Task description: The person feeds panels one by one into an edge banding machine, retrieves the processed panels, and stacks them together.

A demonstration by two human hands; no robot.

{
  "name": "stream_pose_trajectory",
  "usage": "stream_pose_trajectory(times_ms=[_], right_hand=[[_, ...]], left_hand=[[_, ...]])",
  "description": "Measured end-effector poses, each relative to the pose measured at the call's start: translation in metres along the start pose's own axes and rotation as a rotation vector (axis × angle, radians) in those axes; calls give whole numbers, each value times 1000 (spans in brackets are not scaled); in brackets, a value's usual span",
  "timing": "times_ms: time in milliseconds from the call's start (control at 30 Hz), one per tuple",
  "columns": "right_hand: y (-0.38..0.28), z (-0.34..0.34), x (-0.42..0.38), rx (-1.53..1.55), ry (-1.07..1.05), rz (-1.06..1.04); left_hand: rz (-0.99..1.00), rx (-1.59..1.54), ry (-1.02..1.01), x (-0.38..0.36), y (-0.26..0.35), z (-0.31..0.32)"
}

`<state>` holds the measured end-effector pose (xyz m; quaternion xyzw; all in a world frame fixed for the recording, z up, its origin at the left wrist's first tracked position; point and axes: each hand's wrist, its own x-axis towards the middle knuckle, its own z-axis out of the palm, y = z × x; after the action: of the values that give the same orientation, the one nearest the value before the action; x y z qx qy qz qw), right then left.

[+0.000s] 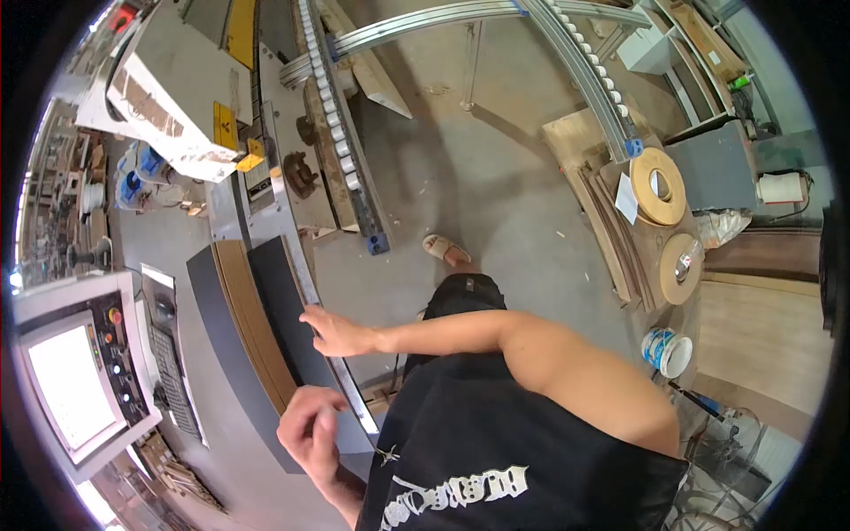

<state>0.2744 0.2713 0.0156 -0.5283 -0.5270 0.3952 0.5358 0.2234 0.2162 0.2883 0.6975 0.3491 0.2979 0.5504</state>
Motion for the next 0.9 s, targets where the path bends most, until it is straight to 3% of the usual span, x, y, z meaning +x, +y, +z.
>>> stream_pose_trajectory(times_ms=[33, 100, 167, 233, 333, 467, 533, 733, 900], right_hand=[[0, 0, 0, 17, -24, 16], [1, -3, 2, 49, -73, 50], [14, 0, 3, 41, -100, -54], [19, -1, 5, 31, -126, -103], [10, -15, 9, 90, -271, -19], [1, -34, 12, 124, -421, 83], [2, -18, 9, 94, -386, 50], [-8, -52, 24, 118, -529, 200], [20, -12, 19, 36, -415, 37]], left_hand=[[166, -122, -170, 23, 21, 18], [471, -678, -733, 73, 30, 56], [429, -869, -835, 88, 66, 101], [350, -866, -946, 104, 85, 117], [249, -930, -1090, 135, 93, 146], [47, -1025, -1073, 158, 90, 167], [-28, -1049, -1018, 163, 85, 173], [-143, -1076, -755, 189, 80, 197], [-71, -1026, -595, 210, 71, 206]])
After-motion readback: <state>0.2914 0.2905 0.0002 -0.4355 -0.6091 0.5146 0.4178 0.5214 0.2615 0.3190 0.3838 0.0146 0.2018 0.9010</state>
